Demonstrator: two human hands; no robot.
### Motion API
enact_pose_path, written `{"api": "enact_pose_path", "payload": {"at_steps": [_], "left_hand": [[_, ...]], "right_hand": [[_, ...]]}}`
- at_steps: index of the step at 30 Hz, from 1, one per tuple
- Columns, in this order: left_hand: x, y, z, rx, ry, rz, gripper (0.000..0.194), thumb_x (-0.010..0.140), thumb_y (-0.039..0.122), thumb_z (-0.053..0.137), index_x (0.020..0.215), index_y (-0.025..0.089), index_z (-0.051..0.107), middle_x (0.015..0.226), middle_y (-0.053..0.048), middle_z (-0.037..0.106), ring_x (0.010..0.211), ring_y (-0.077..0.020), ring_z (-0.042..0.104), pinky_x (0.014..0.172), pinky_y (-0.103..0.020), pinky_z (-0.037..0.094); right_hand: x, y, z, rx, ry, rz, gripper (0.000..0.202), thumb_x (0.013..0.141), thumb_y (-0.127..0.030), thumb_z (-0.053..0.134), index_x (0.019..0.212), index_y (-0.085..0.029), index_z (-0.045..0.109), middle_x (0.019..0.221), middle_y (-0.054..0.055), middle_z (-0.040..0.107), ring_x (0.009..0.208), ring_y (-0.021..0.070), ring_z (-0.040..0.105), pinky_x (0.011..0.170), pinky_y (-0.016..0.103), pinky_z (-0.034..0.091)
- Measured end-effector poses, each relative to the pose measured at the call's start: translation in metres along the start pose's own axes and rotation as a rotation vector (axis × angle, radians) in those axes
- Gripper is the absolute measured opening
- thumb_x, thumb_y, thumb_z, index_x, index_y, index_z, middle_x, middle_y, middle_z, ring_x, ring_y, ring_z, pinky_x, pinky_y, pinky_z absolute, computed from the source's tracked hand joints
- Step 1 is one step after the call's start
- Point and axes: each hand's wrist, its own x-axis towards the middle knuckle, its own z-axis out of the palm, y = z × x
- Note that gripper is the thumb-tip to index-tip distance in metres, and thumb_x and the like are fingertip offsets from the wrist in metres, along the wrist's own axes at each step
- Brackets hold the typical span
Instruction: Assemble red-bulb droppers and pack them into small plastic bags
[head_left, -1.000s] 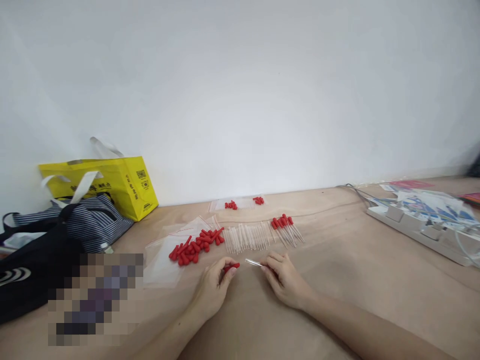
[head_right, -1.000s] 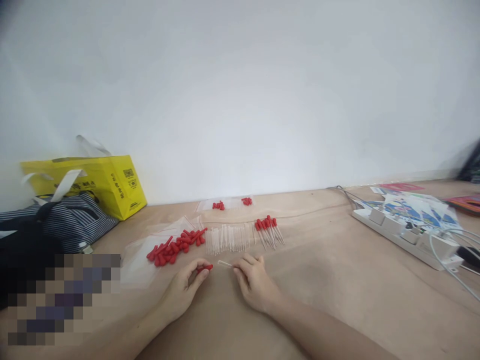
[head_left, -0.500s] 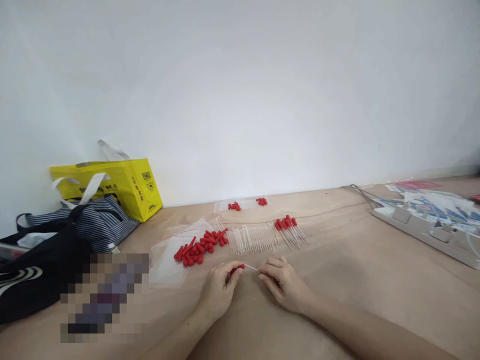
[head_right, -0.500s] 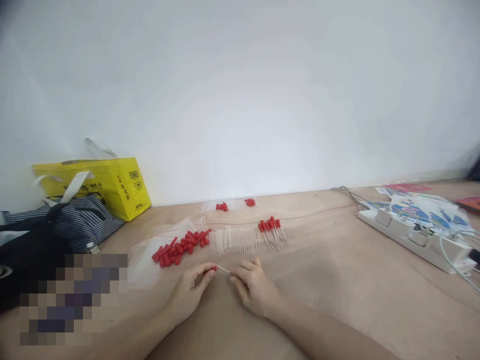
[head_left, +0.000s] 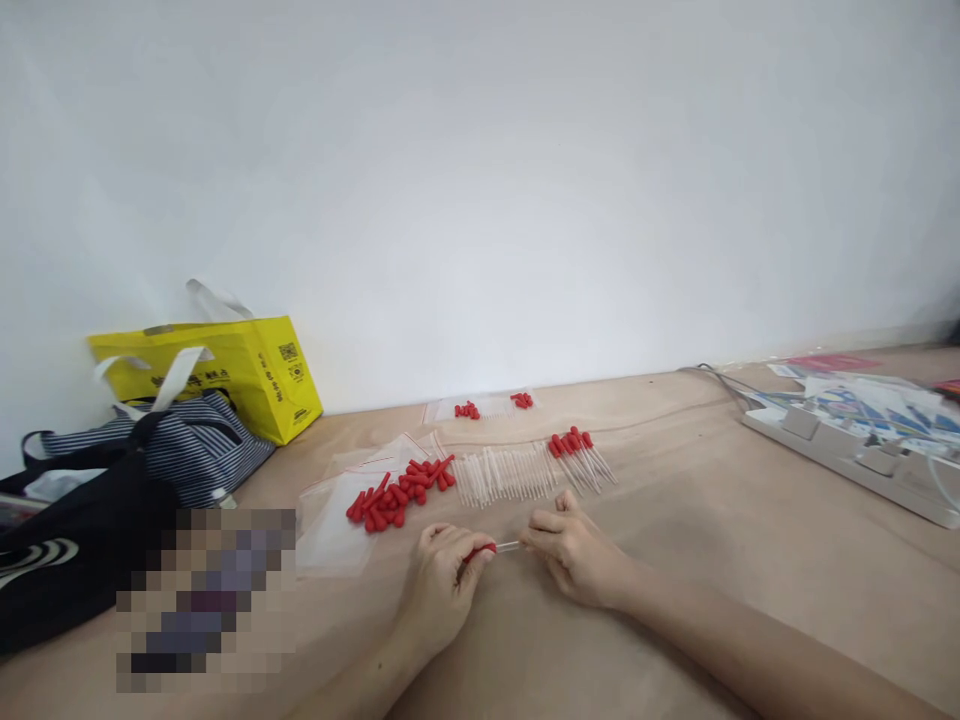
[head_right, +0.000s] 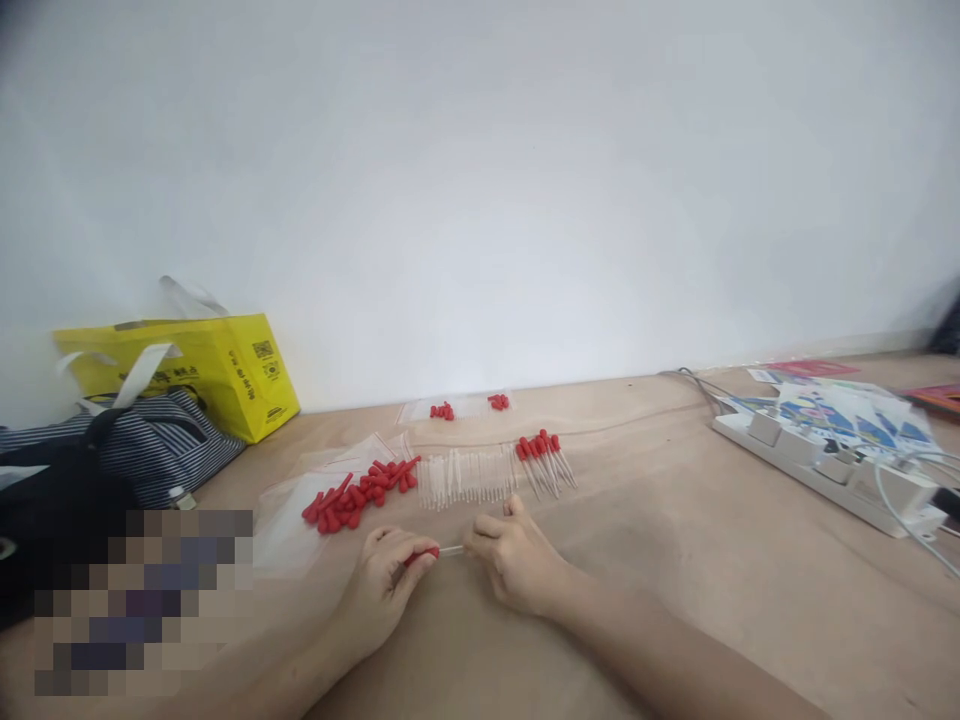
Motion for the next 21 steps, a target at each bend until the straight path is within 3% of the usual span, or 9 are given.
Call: {"api": "enact_pose_path", "payload": {"at_steps": [7, 21], "left_hand": [[-0.0025, 0.0012, 0.0002, 0.002, -0.002, 0.027, 0.017, 0.084, 0.025, 0.042, 0.078, 0.022, 0.058, 0.071, 0.001, 0.066, 0.066, -0.015, 0.058, 0.082, -0.039, 0.03], [-0.0032, 0.005, -0.0033, 0.061, -0.068, 0.045, 0.021, 0.085, 0.024, 0.037, 0.077, 0.022, 0.056, 0.068, 0.0, 0.063, 0.066, -0.0156, 0.056, 0.084, -0.041, 0.029]], "right_hand": [[-0.0003, -0.0102, 0.0026, 0.069, 0.05, 0.074, 0.019, 0.08, -0.01, 0.036, 0.078, -0.017, 0.054, 0.072, 0.001, 0.051, 0.064, 0.0112, 0.041, 0.066, 0.027, 0.022], [0.0062, -0.0078, 0.008, 0.131, 0.022, 0.062, 0.018, 0.081, -0.011, 0.037, 0.076, -0.017, 0.053, 0.072, 0.001, 0.054, 0.067, 0.0113, 0.046, 0.066, 0.027, 0.023]]}}
